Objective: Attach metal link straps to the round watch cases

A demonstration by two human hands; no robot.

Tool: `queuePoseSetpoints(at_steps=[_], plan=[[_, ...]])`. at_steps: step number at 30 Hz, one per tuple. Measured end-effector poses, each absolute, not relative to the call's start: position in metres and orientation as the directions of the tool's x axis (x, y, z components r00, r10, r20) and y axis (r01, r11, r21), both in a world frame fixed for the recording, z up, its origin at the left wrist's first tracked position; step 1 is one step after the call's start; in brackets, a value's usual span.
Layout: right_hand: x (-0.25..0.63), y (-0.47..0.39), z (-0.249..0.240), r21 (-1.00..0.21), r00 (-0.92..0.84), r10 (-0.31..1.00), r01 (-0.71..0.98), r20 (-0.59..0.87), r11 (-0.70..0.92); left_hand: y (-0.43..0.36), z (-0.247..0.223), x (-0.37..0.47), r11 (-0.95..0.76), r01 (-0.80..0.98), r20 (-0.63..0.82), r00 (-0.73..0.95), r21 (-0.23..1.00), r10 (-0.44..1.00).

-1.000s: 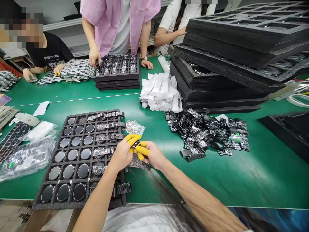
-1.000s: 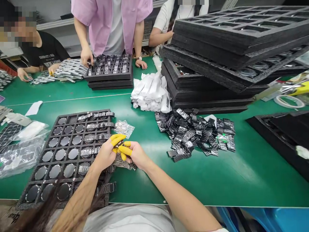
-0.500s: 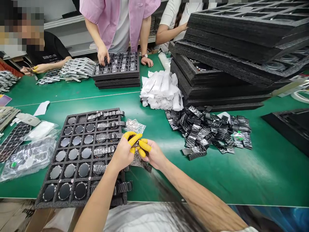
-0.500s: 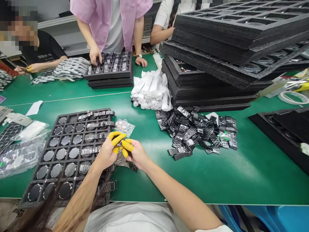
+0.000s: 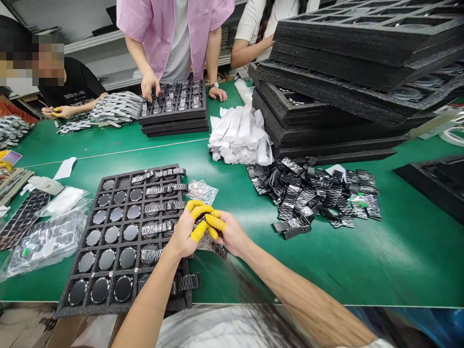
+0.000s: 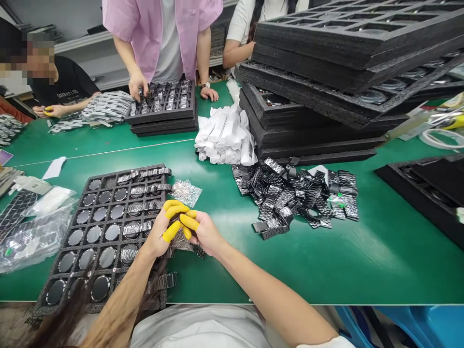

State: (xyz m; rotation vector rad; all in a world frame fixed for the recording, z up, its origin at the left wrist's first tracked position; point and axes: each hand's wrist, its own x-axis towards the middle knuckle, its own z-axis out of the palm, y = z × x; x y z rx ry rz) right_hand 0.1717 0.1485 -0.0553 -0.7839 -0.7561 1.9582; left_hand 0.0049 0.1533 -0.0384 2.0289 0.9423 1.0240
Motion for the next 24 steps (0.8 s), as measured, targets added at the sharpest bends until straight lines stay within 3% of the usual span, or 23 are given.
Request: queuePoseSetpoints(at_steps=[8, 11, 13, 15, 18, 20, 22, 24], plan=[[0.172, 0.150, -0.057, -0.728, -0.470, 0.859, -0.515, -0.202, -0.453, 0.152, -0.040, 0.003, -0.545, 0.318, 0.389, 0.439, 0.776, 0.810], [0.175, 0.151, -0.058, -0.724, -0.453, 0.871, -0.535, -0.190, -0.436, 0.153, -0.041, 0.004, -0.564, 0.360, 0.448, 0.359, 0.743, 0.819], [0.180, 0.153, -0.057, -0.753, -0.478, 0.863, -0.505, -0.163, -0.422, 0.156, -0.040, 0.004, -0.560, 0.374, 0.511, 0.229, 0.740, 0.829], [0.188, 0.155, -0.057, -0.833, -0.573, 0.805, -0.364, -0.153, -0.417, 0.161, -0.037, 0.003, -0.511, 0.324, 0.534, 0.020, 0.796, 0.845], [0.201, 0.159, -0.057, -0.927, -0.715, 0.658, -0.038, -0.237, -0.374, 0.167, -0.030, -0.002, -0.392, 0.097, 0.401, -0.329, 0.915, 0.855], [0.206, 0.163, -0.059, -0.933, -0.723, 0.624, 0.079, -0.297, -0.352, 0.169, -0.027, -0.006, -0.369, 0.003, 0.335, -0.428, 0.929, 0.839], [0.208, 0.166, -0.059, -0.927, -0.669, 0.670, 0.079, -0.322, -0.367, 0.168, -0.027, -0.007, -0.386, 0.010, 0.366, -0.344, 0.923, 0.865], [0.208, 0.170, -0.057, -0.922, -0.571, 0.758, -0.007, -0.315, -0.388, 0.165, -0.032, -0.003, -0.395, 0.034, 0.396, -0.132, 0.918, 0.909]])
